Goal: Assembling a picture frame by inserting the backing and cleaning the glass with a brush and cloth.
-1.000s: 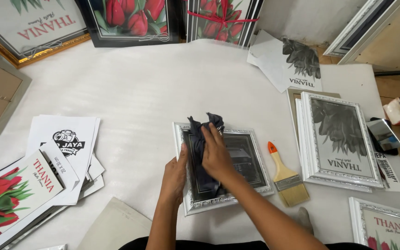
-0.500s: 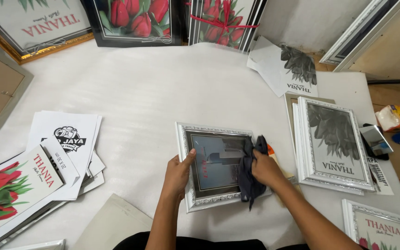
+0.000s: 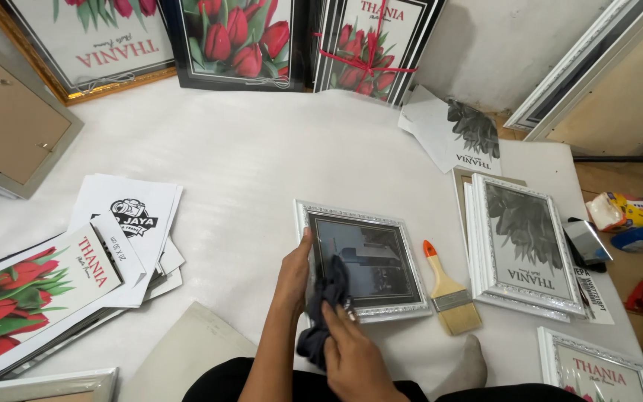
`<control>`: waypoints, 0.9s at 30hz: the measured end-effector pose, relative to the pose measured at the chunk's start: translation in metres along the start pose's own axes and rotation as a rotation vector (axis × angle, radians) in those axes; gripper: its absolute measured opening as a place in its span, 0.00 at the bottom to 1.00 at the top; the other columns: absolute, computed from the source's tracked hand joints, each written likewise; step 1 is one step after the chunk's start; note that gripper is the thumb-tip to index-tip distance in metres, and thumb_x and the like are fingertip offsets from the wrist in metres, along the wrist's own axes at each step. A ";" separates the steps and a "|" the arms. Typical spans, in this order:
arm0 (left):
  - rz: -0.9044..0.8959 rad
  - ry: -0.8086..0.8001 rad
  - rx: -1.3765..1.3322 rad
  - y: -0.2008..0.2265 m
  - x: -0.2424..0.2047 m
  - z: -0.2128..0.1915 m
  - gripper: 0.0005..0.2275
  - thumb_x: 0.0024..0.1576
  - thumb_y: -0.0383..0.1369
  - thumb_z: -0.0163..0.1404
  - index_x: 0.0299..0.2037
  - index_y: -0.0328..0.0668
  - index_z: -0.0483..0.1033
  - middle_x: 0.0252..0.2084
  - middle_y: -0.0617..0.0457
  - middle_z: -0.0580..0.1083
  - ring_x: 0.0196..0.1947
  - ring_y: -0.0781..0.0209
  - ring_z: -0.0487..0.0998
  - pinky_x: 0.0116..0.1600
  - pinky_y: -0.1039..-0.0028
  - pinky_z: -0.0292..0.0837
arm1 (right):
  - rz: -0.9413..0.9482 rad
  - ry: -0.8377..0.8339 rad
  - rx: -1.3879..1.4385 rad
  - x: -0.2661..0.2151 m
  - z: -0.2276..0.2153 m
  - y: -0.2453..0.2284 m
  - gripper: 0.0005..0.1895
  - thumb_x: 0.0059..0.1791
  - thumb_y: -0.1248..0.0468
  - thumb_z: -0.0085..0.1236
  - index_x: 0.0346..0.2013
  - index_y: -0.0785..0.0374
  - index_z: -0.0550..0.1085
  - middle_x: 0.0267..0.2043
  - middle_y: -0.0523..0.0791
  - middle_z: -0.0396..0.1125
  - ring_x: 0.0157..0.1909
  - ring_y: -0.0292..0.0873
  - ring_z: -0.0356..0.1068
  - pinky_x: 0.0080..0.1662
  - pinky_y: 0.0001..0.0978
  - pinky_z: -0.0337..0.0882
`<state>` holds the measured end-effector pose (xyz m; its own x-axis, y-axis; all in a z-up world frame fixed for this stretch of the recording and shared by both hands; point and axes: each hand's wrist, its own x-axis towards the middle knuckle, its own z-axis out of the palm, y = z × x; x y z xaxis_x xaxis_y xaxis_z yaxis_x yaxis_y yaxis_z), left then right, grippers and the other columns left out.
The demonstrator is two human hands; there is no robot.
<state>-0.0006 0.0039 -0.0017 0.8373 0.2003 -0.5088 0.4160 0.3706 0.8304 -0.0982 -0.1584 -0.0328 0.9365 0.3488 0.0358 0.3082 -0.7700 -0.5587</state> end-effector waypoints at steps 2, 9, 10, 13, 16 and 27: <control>-0.055 0.049 0.189 -0.016 0.027 -0.008 0.47 0.52 0.67 0.28 0.70 0.32 0.61 0.73 0.33 0.59 0.75 0.37 0.56 0.74 0.55 0.53 | -0.111 0.039 0.257 0.012 -0.011 -0.037 0.30 0.46 0.71 0.46 0.65 0.70 0.65 0.63 0.60 0.66 0.66 0.57 0.66 0.70 0.46 0.55; -0.021 0.053 -0.011 -0.027 0.041 -0.010 0.45 0.54 0.66 0.24 0.67 0.34 0.67 0.71 0.36 0.63 0.72 0.43 0.63 0.72 0.63 0.57 | 0.009 0.065 0.327 0.126 -0.003 -0.030 0.29 0.51 0.64 0.45 0.67 0.67 0.62 0.71 0.52 0.60 0.72 0.52 0.59 0.66 0.38 0.61; -0.031 0.059 -0.021 -0.018 0.030 -0.007 0.44 0.54 0.65 0.25 0.67 0.36 0.69 0.71 0.36 0.64 0.71 0.44 0.65 0.71 0.64 0.60 | -0.070 0.085 0.273 0.134 -0.001 -0.028 0.28 0.52 0.64 0.45 0.68 0.64 0.63 0.70 0.55 0.59 0.70 0.55 0.60 0.64 0.42 0.63; -0.063 0.047 0.036 0.001 0.010 -0.003 0.43 0.55 0.64 0.24 0.66 0.37 0.70 0.70 0.34 0.65 0.69 0.42 0.67 0.69 0.61 0.63 | -0.133 0.127 0.178 0.154 0.016 0.011 0.28 0.52 0.64 0.45 0.69 0.59 0.63 0.69 0.57 0.59 0.69 0.58 0.61 0.64 0.45 0.64; -0.084 0.036 0.034 0.009 0.004 -0.002 0.42 0.57 0.62 0.26 0.66 0.32 0.68 0.69 0.33 0.66 0.69 0.39 0.68 0.69 0.58 0.64 | 0.018 0.093 0.099 0.169 0.013 0.054 0.29 0.53 0.64 0.43 0.71 0.56 0.58 0.73 0.53 0.54 0.74 0.60 0.44 0.65 0.49 0.64; -0.054 -0.010 -0.020 -0.004 0.013 0.002 0.30 0.60 0.52 0.51 0.54 0.24 0.73 0.36 0.40 0.75 0.39 0.50 0.77 0.40 0.62 0.73 | 0.251 -0.112 -0.035 0.142 -0.009 0.187 0.38 0.59 0.43 0.25 0.73 0.68 0.57 0.73 0.62 0.54 0.75 0.61 0.53 0.73 0.52 0.47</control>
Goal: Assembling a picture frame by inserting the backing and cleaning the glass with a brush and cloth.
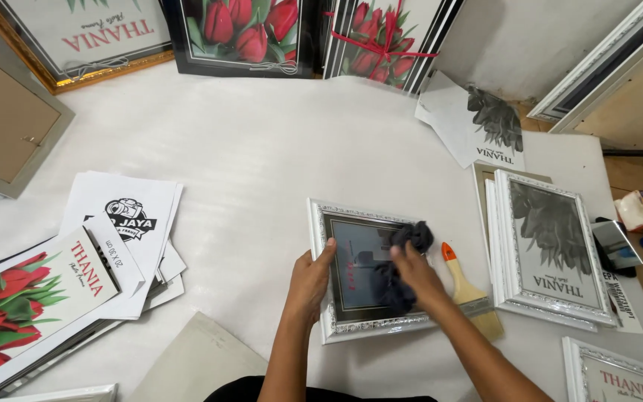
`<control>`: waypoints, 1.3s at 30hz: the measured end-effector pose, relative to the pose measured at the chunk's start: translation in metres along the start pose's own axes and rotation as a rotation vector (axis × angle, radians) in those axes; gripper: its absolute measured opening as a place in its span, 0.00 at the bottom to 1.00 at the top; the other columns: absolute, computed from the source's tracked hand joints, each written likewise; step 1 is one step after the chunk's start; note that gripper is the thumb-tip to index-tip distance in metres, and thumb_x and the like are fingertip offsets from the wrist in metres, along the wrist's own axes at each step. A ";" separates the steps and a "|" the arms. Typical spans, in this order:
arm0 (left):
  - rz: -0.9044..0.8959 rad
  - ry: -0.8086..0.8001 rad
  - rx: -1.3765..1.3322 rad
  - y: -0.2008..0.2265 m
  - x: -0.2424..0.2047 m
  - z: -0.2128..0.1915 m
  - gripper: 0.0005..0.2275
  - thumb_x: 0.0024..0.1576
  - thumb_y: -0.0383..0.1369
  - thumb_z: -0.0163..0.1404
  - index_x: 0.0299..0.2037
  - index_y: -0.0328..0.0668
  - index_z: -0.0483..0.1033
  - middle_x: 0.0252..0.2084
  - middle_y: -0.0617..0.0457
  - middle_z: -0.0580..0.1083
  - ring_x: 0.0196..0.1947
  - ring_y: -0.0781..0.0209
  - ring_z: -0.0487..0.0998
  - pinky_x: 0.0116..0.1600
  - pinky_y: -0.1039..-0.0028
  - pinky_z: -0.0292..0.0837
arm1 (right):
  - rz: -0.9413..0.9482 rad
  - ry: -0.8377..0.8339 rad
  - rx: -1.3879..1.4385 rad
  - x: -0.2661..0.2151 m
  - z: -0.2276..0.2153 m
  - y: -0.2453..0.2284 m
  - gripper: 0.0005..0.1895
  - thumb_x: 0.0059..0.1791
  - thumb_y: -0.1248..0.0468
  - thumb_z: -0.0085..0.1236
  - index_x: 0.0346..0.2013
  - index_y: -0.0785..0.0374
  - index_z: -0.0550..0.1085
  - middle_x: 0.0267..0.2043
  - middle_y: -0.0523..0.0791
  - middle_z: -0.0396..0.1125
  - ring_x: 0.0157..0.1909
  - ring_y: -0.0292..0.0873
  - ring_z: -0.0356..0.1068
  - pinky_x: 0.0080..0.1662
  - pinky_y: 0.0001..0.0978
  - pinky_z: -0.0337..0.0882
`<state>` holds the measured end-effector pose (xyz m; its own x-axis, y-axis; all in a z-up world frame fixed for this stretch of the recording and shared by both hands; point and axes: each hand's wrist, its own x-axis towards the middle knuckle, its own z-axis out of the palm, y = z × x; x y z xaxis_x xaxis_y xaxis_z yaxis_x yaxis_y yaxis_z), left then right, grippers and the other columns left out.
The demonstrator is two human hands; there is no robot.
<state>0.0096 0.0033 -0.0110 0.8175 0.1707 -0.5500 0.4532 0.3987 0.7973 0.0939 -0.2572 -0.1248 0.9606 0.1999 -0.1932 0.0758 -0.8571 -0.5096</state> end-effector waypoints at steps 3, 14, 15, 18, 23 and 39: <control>-0.032 0.018 -0.037 0.010 -0.008 0.001 0.23 0.59 0.42 0.50 0.52 0.22 0.76 0.48 0.32 0.79 0.46 0.46 0.80 0.52 0.63 0.75 | 0.082 -0.214 0.053 -0.083 -0.029 -0.084 0.54 0.46 0.30 0.38 0.76 0.58 0.42 0.80 0.51 0.36 0.80 0.53 0.39 0.71 0.55 0.49; -0.024 0.046 0.087 0.004 -0.004 0.000 0.31 0.56 0.48 0.49 0.61 0.23 0.69 0.64 0.23 0.68 0.63 0.20 0.69 0.65 0.36 0.62 | 0.131 -0.502 -0.392 -0.110 -0.063 -0.032 0.36 0.54 0.55 0.47 0.73 0.64 0.49 0.51 0.55 0.73 0.47 0.54 0.77 0.53 0.45 0.76; -0.020 0.045 0.090 0.003 -0.004 0.001 0.31 0.56 0.48 0.49 0.61 0.23 0.69 0.64 0.23 0.68 0.63 0.20 0.69 0.65 0.36 0.62 | 0.131 -0.498 -0.389 -0.114 -0.048 -0.027 0.36 0.54 0.55 0.47 0.73 0.64 0.49 0.51 0.55 0.73 0.47 0.54 0.77 0.53 0.45 0.76; -0.026 0.058 0.129 0.007 -0.004 0.001 0.35 0.55 0.50 0.49 0.63 0.23 0.68 0.67 0.23 0.65 0.66 0.18 0.64 0.67 0.33 0.58 | -0.035 -0.287 -0.302 -0.121 -0.015 -0.029 0.36 0.52 0.55 0.51 0.71 0.63 0.53 0.67 0.58 0.59 0.68 0.62 0.60 0.64 0.49 0.67; -0.053 0.077 0.106 0.014 -0.011 0.006 0.29 0.57 0.45 0.48 0.61 0.22 0.71 0.66 0.25 0.69 0.65 0.25 0.70 0.67 0.42 0.63 | -0.210 -0.467 0.022 -0.118 -0.036 -0.075 0.32 0.53 0.58 0.47 0.73 0.45 0.56 0.76 0.49 0.48 0.80 0.55 0.35 0.69 0.53 0.55; -0.052 0.139 0.037 0.012 -0.012 0.010 0.22 0.59 0.35 0.49 0.53 0.14 0.70 0.48 0.22 0.75 0.44 0.33 0.78 0.50 0.54 0.71 | -0.476 -0.500 0.229 -0.110 -0.017 -0.083 0.31 0.56 0.45 0.35 0.73 0.49 0.57 0.77 0.50 0.47 0.78 0.62 0.30 0.67 0.69 0.46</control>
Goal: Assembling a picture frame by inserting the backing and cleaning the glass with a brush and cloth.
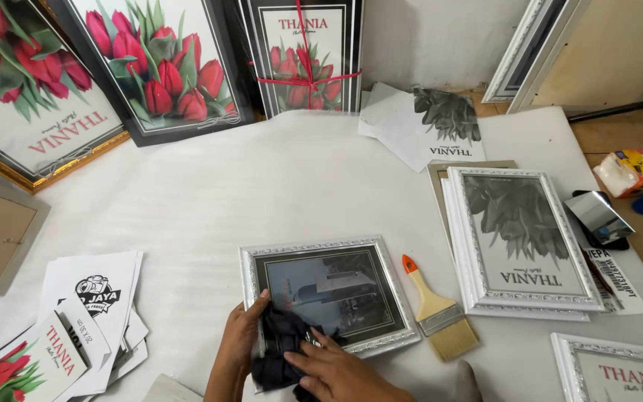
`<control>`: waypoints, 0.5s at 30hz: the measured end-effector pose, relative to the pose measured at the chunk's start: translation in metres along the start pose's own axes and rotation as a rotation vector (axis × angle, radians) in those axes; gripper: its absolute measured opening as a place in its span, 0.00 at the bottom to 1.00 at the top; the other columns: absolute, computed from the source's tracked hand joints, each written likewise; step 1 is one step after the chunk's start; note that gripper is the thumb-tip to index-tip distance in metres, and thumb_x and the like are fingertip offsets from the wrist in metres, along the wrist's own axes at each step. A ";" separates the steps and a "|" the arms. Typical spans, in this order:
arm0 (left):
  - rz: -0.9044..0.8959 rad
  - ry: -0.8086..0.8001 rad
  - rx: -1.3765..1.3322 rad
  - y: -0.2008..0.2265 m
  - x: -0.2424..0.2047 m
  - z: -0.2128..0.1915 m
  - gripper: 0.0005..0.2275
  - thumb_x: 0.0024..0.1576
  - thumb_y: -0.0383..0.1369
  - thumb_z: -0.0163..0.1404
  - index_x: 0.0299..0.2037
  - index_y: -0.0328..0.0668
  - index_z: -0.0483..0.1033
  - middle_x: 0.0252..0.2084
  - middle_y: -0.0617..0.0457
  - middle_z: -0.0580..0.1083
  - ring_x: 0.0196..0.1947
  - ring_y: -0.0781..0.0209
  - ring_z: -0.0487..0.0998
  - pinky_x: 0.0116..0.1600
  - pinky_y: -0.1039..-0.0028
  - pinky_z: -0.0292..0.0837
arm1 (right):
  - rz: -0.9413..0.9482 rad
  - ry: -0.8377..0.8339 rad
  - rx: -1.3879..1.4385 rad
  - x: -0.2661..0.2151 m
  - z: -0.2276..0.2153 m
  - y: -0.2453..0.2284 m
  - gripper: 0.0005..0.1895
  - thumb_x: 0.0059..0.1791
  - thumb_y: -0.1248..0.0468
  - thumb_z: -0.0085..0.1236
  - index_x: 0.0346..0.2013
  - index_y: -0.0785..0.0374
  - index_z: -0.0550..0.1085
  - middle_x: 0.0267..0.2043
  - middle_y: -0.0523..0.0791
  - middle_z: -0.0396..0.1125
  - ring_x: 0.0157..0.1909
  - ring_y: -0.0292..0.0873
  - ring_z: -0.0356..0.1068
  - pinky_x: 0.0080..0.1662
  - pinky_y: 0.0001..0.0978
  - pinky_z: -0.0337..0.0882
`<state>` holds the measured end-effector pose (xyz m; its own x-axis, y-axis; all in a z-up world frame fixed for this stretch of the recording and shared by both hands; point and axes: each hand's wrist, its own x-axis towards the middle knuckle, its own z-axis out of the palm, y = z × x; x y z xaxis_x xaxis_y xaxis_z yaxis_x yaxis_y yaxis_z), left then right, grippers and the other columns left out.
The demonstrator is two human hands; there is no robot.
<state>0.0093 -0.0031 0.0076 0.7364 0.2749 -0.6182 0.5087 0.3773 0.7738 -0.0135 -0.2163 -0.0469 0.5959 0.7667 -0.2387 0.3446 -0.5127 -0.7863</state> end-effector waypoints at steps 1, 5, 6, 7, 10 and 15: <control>0.003 -0.005 0.010 0.000 -0.001 0.000 0.22 0.58 0.36 0.48 0.53 0.15 0.71 0.50 0.21 0.75 0.48 0.32 0.77 0.53 0.52 0.70 | 0.016 0.048 -0.067 0.003 0.002 0.004 0.30 0.56 0.49 0.38 0.73 0.47 0.55 0.78 0.48 0.45 0.78 0.59 0.31 0.66 0.65 0.51; -0.008 0.009 0.061 -0.007 0.009 -0.001 0.26 0.57 0.38 0.49 0.57 0.14 0.68 0.54 0.19 0.72 0.54 0.22 0.75 0.59 0.41 0.64 | 0.470 0.110 -0.116 0.002 -0.043 0.039 0.35 0.58 0.46 0.28 0.77 0.47 0.36 0.81 0.45 0.33 0.80 0.52 0.32 0.74 0.54 0.46; -0.004 0.007 0.060 -0.008 0.009 -0.002 0.26 0.57 0.38 0.49 0.57 0.14 0.68 0.54 0.19 0.72 0.54 0.22 0.75 0.59 0.41 0.64 | 0.468 0.114 -0.119 0.001 -0.039 0.064 0.35 0.58 0.46 0.28 0.77 0.47 0.36 0.81 0.45 0.33 0.80 0.52 0.32 0.74 0.54 0.46; 0.001 -0.007 0.055 -0.009 0.010 -0.003 0.29 0.56 0.39 0.49 0.59 0.15 0.66 0.58 0.18 0.70 0.56 0.18 0.72 0.60 0.37 0.63 | 0.528 0.179 -0.183 0.001 -0.036 0.089 0.36 0.58 0.46 0.30 0.77 0.54 0.39 0.78 0.53 0.37 0.77 0.61 0.37 0.71 0.57 0.52; 0.010 -0.022 0.058 -0.009 0.007 0.000 0.32 0.54 0.42 0.49 0.61 0.15 0.65 0.62 0.17 0.68 0.60 0.15 0.70 0.62 0.34 0.61 | 0.589 0.199 -0.229 0.000 -0.033 0.079 0.37 0.58 0.45 0.30 0.76 0.60 0.38 0.77 0.61 0.36 0.77 0.66 0.38 0.71 0.57 0.51; -0.017 0.006 0.175 -0.002 0.003 0.004 0.41 0.52 0.55 0.46 0.63 0.17 0.64 0.67 0.19 0.63 0.66 0.15 0.62 0.66 0.29 0.54 | 0.357 0.115 -0.162 0.007 0.012 0.011 0.35 0.58 0.54 0.32 0.77 0.53 0.36 0.78 0.56 0.33 0.77 0.66 0.29 0.70 0.65 0.51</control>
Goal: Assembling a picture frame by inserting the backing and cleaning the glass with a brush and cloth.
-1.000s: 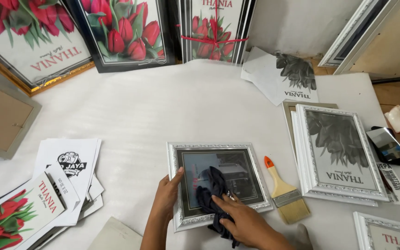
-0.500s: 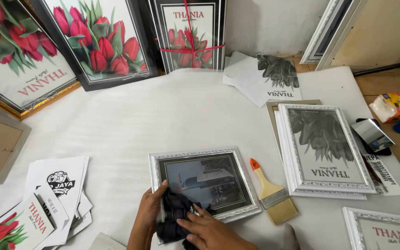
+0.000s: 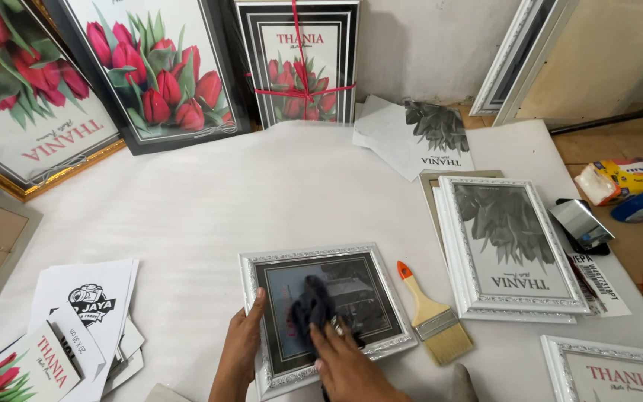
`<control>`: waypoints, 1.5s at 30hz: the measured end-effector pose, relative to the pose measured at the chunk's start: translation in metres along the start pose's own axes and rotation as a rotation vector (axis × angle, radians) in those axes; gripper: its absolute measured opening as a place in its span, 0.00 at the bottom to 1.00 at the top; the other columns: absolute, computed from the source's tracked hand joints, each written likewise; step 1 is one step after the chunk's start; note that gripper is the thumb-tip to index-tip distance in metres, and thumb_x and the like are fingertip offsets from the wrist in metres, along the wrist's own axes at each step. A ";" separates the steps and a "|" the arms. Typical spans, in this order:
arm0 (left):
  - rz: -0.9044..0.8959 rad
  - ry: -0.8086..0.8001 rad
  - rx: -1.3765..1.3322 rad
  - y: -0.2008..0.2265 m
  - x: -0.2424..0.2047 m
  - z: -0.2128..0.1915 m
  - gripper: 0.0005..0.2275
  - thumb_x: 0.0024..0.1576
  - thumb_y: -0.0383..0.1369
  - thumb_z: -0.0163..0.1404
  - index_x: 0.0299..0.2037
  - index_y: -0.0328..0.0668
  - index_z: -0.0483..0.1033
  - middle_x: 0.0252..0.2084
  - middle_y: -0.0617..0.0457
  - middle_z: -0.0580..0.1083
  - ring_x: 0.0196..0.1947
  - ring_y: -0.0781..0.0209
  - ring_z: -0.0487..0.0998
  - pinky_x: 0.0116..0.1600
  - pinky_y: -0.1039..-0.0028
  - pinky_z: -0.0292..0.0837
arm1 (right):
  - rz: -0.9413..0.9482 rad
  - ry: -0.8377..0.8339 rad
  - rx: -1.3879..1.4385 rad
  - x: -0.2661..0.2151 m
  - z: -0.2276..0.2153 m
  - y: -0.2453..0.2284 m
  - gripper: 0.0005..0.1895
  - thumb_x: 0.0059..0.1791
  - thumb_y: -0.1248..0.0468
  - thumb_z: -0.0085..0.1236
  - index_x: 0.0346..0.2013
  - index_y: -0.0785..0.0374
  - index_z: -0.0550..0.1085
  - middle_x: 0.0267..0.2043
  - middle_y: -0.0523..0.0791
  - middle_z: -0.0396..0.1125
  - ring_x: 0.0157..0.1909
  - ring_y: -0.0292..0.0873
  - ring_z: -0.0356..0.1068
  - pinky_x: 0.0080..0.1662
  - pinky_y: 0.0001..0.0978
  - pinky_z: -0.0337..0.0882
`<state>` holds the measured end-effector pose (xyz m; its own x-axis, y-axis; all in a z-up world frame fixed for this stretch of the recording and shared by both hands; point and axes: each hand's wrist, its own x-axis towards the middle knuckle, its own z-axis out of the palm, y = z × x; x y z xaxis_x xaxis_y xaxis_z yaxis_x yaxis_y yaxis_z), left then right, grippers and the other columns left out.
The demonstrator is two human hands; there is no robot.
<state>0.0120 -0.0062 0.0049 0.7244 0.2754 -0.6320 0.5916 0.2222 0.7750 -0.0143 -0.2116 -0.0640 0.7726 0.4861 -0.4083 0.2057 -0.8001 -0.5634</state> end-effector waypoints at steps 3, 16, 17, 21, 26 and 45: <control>0.009 0.021 0.011 0.006 -0.007 -0.001 0.39 0.56 0.56 0.41 0.61 0.18 0.69 0.65 0.24 0.68 0.66 0.30 0.69 0.68 0.48 0.62 | -0.623 0.306 -0.025 0.004 0.024 -0.002 0.28 0.56 0.64 0.44 0.69 0.74 0.58 0.70 0.69 0.48 0.73 0.80 0.35 0.64 0.74 0.46; 0.068 -0.080 -0.168 -0.012 0.011 -0.007 0.14 0.60 0.28 0.50 0.48 0.16 0.76 0.36 0.31 0.78 0.33 0.48 0.75 0.38 0.65 0.71 | -0.194 0.258 0.149 0.093 -0.056 -0.065 0.31 0.57 0.49 0.28 0.75 0.52 0.52 0.78 0.55 0.40 0.77 0.65 0.37 0.68 0.64 0.51; 0.087 -0.084 -0.139 -0.013 0.011 -0.009 0.14 0.60 0.27 0.49 0.46 0.15 0.76 0.35 0.32 0.77 0.32 0.50 0.74 0.37 0.66 0.69 | -0.271 0.217 0.134 0.093 -0.057 -0.074 0.29 0.57 0.52 0.30 0.74 0.50 0.53 0.79 0.51 0.42 0.78 0.63 0.35 0.68 0.62 0.51; 0.060 -0.086 -0.156 -0.006 0.005 -0.007 0.14 0.59 0.24 0.48 0.51 0.18 0.74 0.38 0.30 0.77 0.34 0.45 0.76 0.42 0.62 0.72 | -0.195 0.322 0.043 0.136 -0.063 0.005 0.30 0.57 0.55 0.32 0.76 0.46 0.48 0.79 0.51 0.43 0.78 0.56 0.39 0.71 0.52 0.51; 0.025 -0.095 -0.033 -0.004 0.003 -0.005 0.24 0.57 0.28 0.47 0.64 0.21 0.65 0.56 0.21 0.73 0.54 0.25 0.78 0.60 0.45 0.73 | -0.110 0.386 -0.091 0.145 -0.064 0.105 0.28 0.53 0.66 0.40 0.67 0.73 0.56 0.72 0.61 0.52 0.74 0.62 0.50 0.69 0.50 0.57; 0.224 0.004 -0.256 -0.017 -0.027 -0.029 0.18 0.57 0.27 0.48 0.55 0.19 0.71 0.49 0.25 0.74 0.47 0.37 0.77 0.55 0.54 0.72 | 0.469 -0.025 -0.222 -0.076 -0.083 0.073 0.25 0.52 0.57 0.47 0.65 0.41 0.69 0.54 0.41 0.75 0.43 0.40 0.78 0.50 0.31 0.77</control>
<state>-0.0282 0.0095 0.0091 0.8244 0.3478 -0.4466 0.3098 0.3832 0.8702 -0.0076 -0.3362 -0.0147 0.7984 0.0634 -0.5987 -0.0348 -0.9879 -0.1510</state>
